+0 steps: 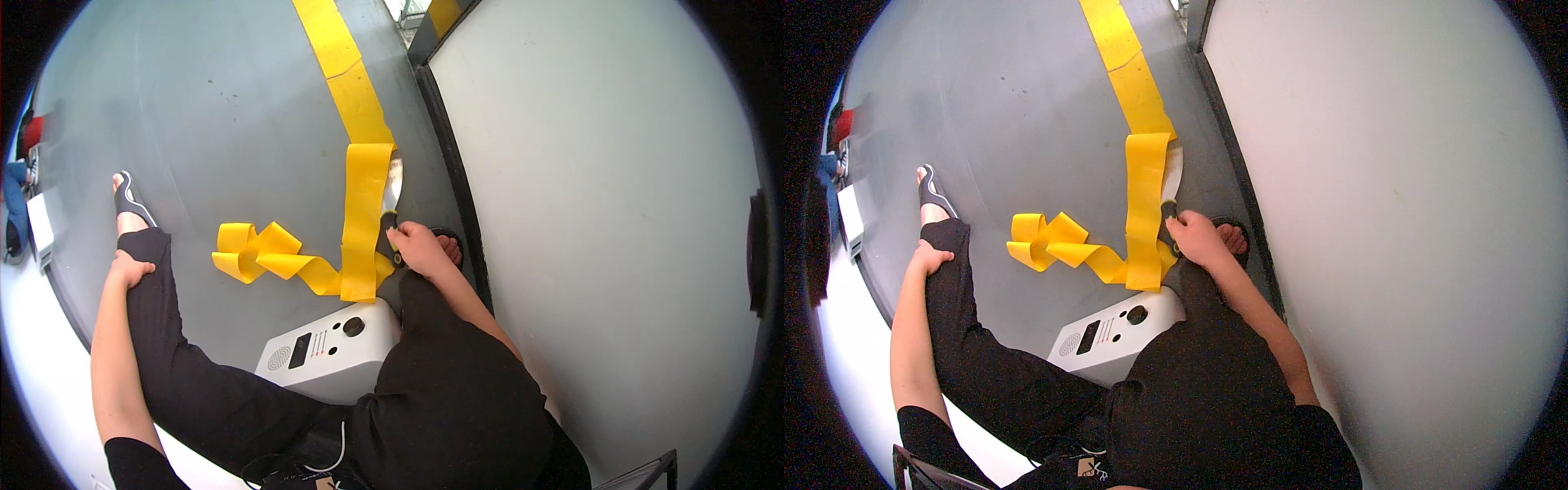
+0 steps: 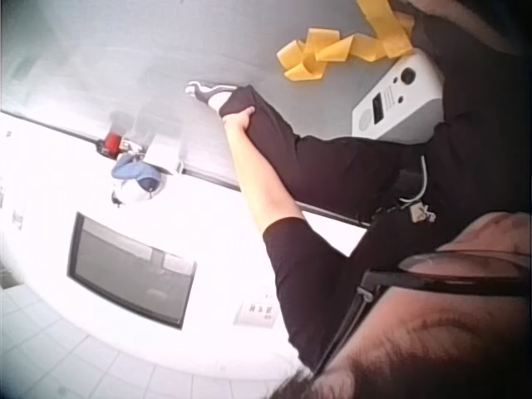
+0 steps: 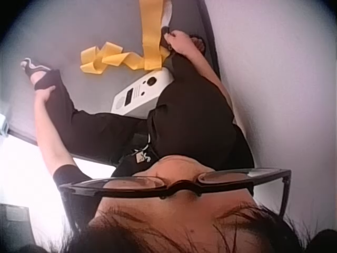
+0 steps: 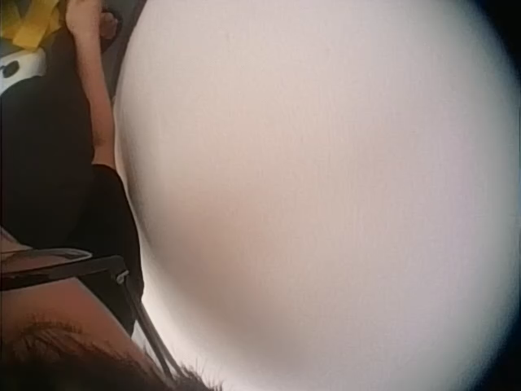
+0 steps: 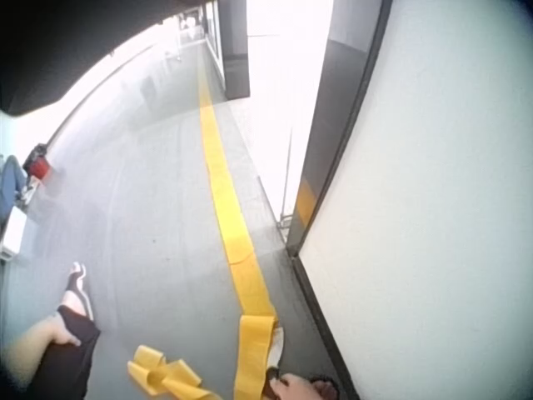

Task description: Using a scraper tool to remove yellow tape from the floor.

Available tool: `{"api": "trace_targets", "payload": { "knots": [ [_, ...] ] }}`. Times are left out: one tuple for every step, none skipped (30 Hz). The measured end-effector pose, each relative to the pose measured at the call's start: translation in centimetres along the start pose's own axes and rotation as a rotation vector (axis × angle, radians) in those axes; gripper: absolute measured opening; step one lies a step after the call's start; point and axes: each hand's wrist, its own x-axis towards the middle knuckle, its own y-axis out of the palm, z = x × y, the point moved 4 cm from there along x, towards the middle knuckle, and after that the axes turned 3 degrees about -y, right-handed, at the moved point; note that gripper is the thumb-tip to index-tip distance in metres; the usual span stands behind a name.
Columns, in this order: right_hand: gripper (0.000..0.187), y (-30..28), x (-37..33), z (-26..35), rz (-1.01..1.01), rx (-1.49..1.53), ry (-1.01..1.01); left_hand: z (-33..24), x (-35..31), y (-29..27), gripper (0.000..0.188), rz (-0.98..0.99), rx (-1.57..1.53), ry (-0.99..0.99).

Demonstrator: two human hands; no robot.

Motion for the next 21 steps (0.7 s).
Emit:
{"api": "trace_targets", "payload": {
  "knots": [
    [0.030, 0.4, 0.1, -0.4, 0.086, -0.082, 0.006, 0.0, -0.1, -0.1, 0.112, 0.000, 0.003, -0.004],
    [0.030, 0.6, 0.2, -0.8, 0.086, -0.082, 0.006, -0.1, -0.2, -0.1, 0.112, -0.001, 0.003, -0.003],
    [0.030, 0.7, 0.3, -0.1, 0.033, -0.040, -0.066, -0.3, -0.6, -0.2, 0.112, 0.001, -0.001, -0.006],
    [0.030, 0.7, 0.2, 0.7, -0.021, 0.003, -0.137, -0.3, -0.7, -0.3, 0.113, 0.004, -0.004, -0.008],
    [0.032, 0.3, 0.4, 0.6, -0.061, 0.166, -0.007, -0.2, -0.6, -0.3, 0.113, 0.003, -0.004, -0.009],
    [0.032, 0.2, 0.5, 0.4, -0.062, 0.165, -0.006, -0.3, -0.6, -0.2, 0.112, 0.003, -0.005, -0.008],
    [0.033, 0.2, 0.7, 0.1, -0.089, 0.179, -0.015, -0.3, -0.6, -0.2, 0.112, 0.003, -0.006, -0.006],
    [0.033, 0.0, 0.8, -0.1, -0.116, 0.191, -0.024, -0.3, -0.6, -0.3, 0.112, 0.003, -0.007, -0.004],
    [0.033, -0.2, 0.7, -0.2, -0.116, 0.190, -0.023, -0.2, -0.6, -0.2, 0.112, 0.001, -0.008, -0.013],
    [0.036, -0.1, 0.7, -0.2, -0.053, 0.110, -0.009, -0.1, -0.6, -0.2, 0.112, -0.002, -0.009, -0.021],
    [0.039, -0.1, 0.6, -0.3, 0.011, 0.029, 0.006, -0.2, -0.6, -0.2, 0.112, -0.001, -0.009, -0.021],
    [0.039, -0.1, 0.6, 0.0, 0.010, 0.030, 0.007, -0.3, -0.9, -0.4, 0.111, 0.000, -0.009, -0.016],
    [0.039, 0.1, 0.5, 0.2, 0.116, -0.097, 0.027, -0.4, -1.0, -0.5, 0.111, 0.001, -0.010, -0.012],
    [0.039, 0.4, 0.4, 0.4, 0.222, -0.224, 0.046, -0.4, -0.9, -0.4, 0.111, 0.000, -0.009, -0.012],
    [0.037, 0.5, 0.2, 1.0, 0.170, -0.157, -0.003, -0.4, -0.9, -0.4, 0.110, -0.001, -0.011, -0.005],
    [0.037, 0.4, 0.3, 1.4, 0.170, -0.157, -0.003, -0.3, -0.9, -0.3, 0.110, -0.002, -0.012, 0.001],
    [0.036, -0.2, 0.4, 2.0, 0.050, -0.036, -0.005, -0.3, -0.9, -0.4, 0.110, -0.002, -0.012, 0.001],
    [0.035, -0.8, 0.5, 2.2, -0.071, 0.085, -0.005, -0.4, -1.0, -0.4, 0.109, 0.001, -0.013, 0.000],
    [0.034, -0.8, 0.5, 2.1, -0.115, 0.097, -0.066, -0.5, -1.0, -0.4, 0.109, 0.005, -0.014, -0.001],
    [0.034, -0.5, 0.5, 1.9, -0.115, 0.097, -0.066, -0.3, -0.9, -0.3, 0.109, 0.006, -0.014, -0.001],
    [0.034, 0.0, 0.4, 1.4, -0.091, 0.167, 0.035, -0.1, -0.6, -0.2, 0.109, -0.005, -0.012, 0.001]
  ]
}}
